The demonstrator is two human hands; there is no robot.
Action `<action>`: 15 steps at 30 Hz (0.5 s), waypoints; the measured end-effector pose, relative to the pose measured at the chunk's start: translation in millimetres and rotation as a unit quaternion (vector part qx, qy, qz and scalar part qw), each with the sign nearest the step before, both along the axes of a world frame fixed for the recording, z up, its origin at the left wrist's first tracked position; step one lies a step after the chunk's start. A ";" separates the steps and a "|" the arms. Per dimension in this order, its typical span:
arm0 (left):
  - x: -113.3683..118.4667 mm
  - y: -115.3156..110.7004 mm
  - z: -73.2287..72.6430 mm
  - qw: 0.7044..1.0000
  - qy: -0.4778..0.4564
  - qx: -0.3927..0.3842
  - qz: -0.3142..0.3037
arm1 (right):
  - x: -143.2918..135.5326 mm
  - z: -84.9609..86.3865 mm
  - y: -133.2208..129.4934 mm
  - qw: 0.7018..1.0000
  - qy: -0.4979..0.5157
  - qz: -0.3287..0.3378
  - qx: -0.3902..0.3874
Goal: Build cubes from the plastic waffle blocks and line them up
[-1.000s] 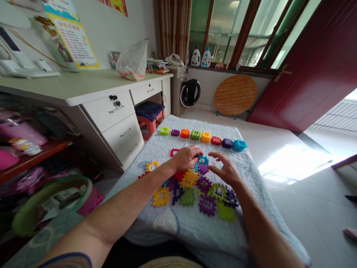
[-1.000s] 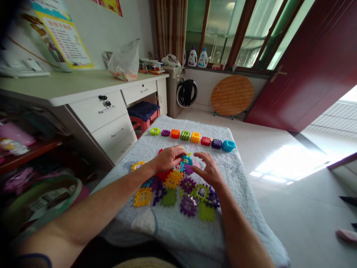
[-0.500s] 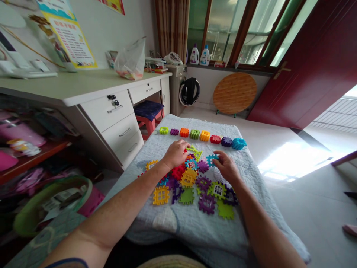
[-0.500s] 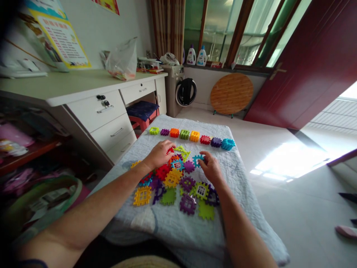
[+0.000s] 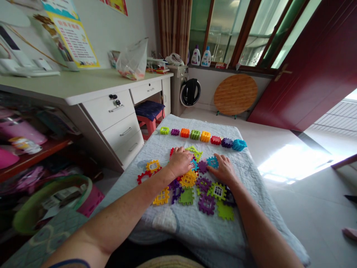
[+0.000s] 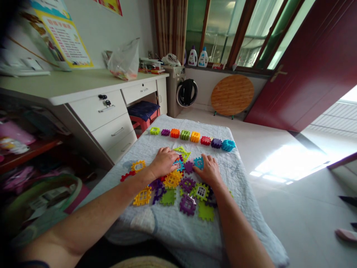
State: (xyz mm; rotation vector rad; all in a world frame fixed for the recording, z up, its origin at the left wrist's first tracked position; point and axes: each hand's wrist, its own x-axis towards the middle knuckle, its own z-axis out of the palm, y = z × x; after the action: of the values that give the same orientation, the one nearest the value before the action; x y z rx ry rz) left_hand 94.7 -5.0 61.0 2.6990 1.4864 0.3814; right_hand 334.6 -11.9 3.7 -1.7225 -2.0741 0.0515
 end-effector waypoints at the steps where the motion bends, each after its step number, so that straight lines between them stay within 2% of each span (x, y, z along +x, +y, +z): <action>1: 0.2 1.0 -1.8 1.000 0.001 -0.013 0.001 | -1.1 0.7 -0.4 1.000 -0.007 -0.005 -0.003; 9: 0.2 12.0 -2.2 0.998 -0.015 -0.058 0.007 | -5.5 0.6 -0.2 1.000 -0.001 -0.010 0.011; 15: -6.7 14.7 1.5 0.979 -0.163 -0.124 0.009 | -0.3 -1.2 4.1 1.000 0.022 0.006 -0.009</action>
State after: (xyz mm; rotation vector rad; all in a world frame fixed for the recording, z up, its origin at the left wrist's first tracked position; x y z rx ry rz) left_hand 88.0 9.7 62.5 2.2994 1.3632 0.5665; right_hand 334.3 -7.9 2.6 -1.7044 -2.0572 0.1109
